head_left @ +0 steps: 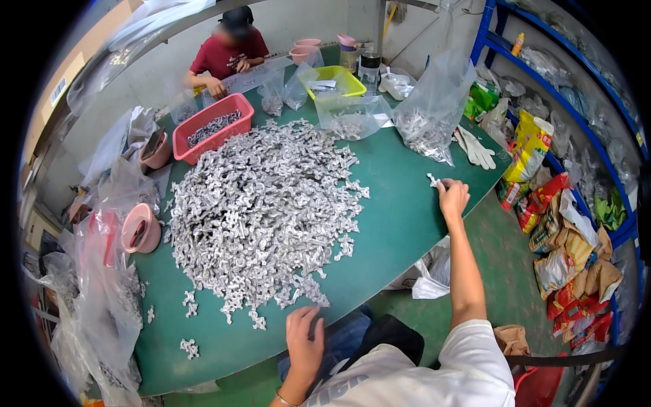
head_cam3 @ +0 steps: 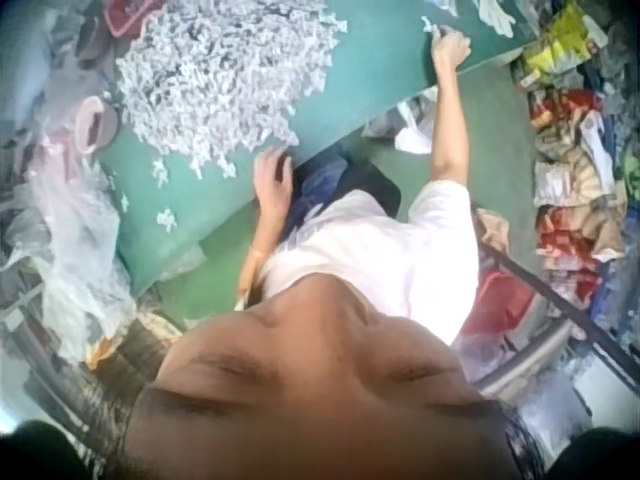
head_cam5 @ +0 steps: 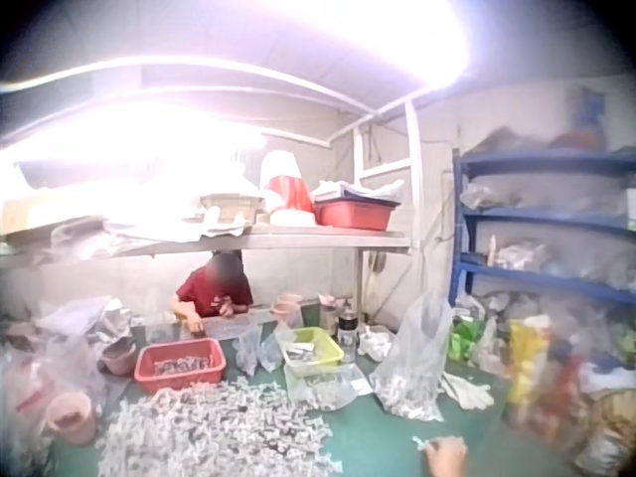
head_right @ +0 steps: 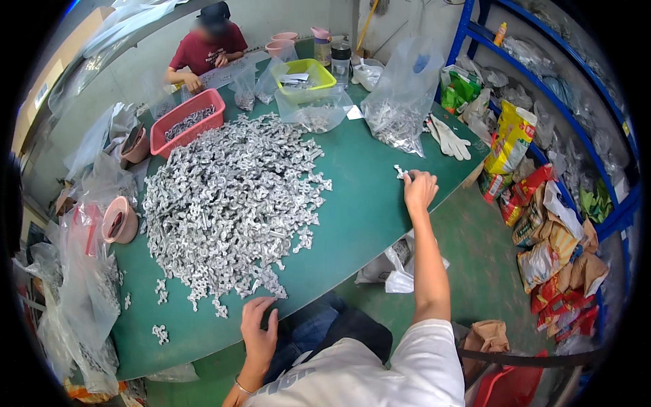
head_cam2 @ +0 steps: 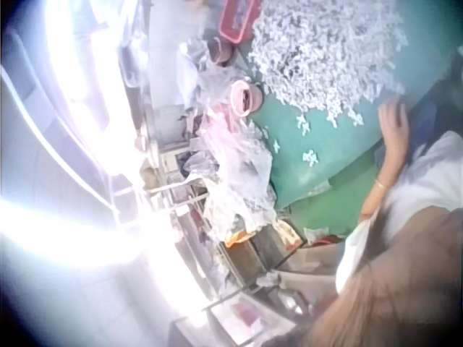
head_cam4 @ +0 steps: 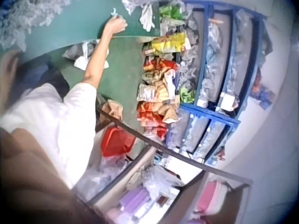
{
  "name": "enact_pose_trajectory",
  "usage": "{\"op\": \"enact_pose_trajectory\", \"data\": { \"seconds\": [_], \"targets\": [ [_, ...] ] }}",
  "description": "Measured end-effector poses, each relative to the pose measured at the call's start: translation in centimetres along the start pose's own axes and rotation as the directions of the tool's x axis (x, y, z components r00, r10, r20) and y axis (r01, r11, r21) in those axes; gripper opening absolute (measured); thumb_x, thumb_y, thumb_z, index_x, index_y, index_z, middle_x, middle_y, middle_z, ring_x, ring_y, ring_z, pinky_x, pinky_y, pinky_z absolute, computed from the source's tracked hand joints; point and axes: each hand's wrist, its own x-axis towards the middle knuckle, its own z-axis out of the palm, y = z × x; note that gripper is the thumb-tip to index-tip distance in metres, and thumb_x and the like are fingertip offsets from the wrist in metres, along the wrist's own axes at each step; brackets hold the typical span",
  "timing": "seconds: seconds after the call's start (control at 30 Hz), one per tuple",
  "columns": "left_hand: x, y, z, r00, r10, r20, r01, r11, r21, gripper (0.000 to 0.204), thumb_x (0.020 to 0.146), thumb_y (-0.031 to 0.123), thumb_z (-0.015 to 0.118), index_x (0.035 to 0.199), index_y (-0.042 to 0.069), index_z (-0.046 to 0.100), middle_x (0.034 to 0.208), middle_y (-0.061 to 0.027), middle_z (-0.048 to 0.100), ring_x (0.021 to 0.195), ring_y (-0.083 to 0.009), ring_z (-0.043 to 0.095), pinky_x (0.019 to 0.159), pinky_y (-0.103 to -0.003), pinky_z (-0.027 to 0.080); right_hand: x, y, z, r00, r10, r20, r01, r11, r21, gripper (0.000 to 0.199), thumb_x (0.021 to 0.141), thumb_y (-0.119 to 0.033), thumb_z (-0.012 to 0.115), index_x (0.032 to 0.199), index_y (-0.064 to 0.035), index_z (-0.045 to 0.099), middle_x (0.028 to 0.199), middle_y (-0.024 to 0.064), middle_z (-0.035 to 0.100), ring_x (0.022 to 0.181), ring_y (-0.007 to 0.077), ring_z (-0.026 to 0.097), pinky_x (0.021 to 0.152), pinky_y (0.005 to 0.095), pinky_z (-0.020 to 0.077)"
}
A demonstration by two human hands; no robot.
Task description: The person sorts and inspects small silver metal crosses on a green table by hand, picking up individual pieces from a pile and placing some into a plastic bag.
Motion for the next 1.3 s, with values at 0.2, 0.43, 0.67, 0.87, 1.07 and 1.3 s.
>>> {"op": "enact_pose_trajectory", "data": {
  "seconds": [0.2,0.43,0.67,0.87,1.07,1.3],
  "targets": [
    [1.2,-0.8,1.5,0.989,0.115,0.091,-0.141,0.920,0.365,0.030,0.069,0.003,0.063,0.098,0.006,0.058,0.119,-0.0101,0.046,0.108,-0.0314,0.040,0.091,-0.044,0.029,-7.3,-5.7,-1.0,0.861,-0.456,0.228,0.363,0.862,0.353,0.019,0.073,-0.014,0.062,0.090,-0.0043,0.060,0.081,0.0103,0.057,0.080,0.0267,0.051,0.072,0.0368,0.0394],
    [1.7,-1.3,1.1,0.988,0.129,0.089,-0.154,0.900,0.408,0.024,0.070,0.002,0.058,0.093,0.007,0.060,0.120,-0.0085,0.046,0.109,-0.0289,0.040,0.088,-0.043,0.028,-6.8,-10.0,2.3,0.824,-0.550,0.136,0.500,0.819,0.282,0.040,0.073,-0.012,0.061,0.110,-0.0026,0.049,0.111,0.0150,0.048,0.101,0.0315,0.043,0.083,0.0389,0.0363],
    [0.9,-2.0,1.2,0.994,0.107,0.021,-0.108,0.936,0.336,0.026,0.065,-0.007,0.052,0.086,0.006,0.059,0.118,-0.0097,0.050,0.107,-0.0319,0.042,0.092,-0.041,0.026,-1.4,-2.4,1.4,0.981,-0.192,0.026,0.194,0.964,-0.184,0.039,0.073,-0.019,0.063,0.105,0.0004,0.053,0.104,0.0147,0.051,0.099,0.0301,0.045,0.082,0.0413,0.0361],
    [0.5,-2.8,1.7,0.982,0.162,-0.096,-0.126,0.945,0.301,0.031,0.059,-0.008,0.051,0.084,0.007,0.060,0.113,-0.0133,0.050,0.104,-0.0331,0.044,0.089,-0.041,0.031,0.3,1.5,1.8,0.990,-0.130,-0.046,0.122,0.981,-0.152,0.036,0.070,-0.025,0.067,0.096,-0.0023,0.059,0.098,0.0110,0.052,0.095,0.0281,0.045,0.079,0.0396,0.0356],
    [0.4,-2.7,1.4,0.975,0.166,-0.149,-0.116,0.949,0.294,0.027,0.060,-0.008,0.052,0.082,0.006,0.061,0.106,-0.0147,0.052,0.100,-0.0341,0.046,0.086,-0.042,0.035,-0.5,-0.2,1.5,0.990,-0.135,-0.037,0.139,0.938,0.316,0.032,0.068,-0.009,0.068,0.096,0.0033,0.056,0.085,0.0186,0.059,0.074,0.0305,0.058,0.067,0.0354,0.0453],
    [0.1,-3.0,0.8,0.959,0.216,-0.184,-0.167,0.954,0.250,0.029,0.061,-0.008,0.055,0.086,0.006,0.061,0.100,-0.0112,0.055,0.095,-0.0297,0.050,0.082,-0.038,0.037,-5.9,-10.5,-3.7,0.839,-0.383,0.387,-0.151,0.520,0.841,0.030,0.074,0.000,0.062,0.104,0.0013,0.055,0.087,0.0029,0.059,0.074,0.0068,0.051,0.067,0.0211,0.0422]
  ]
}}
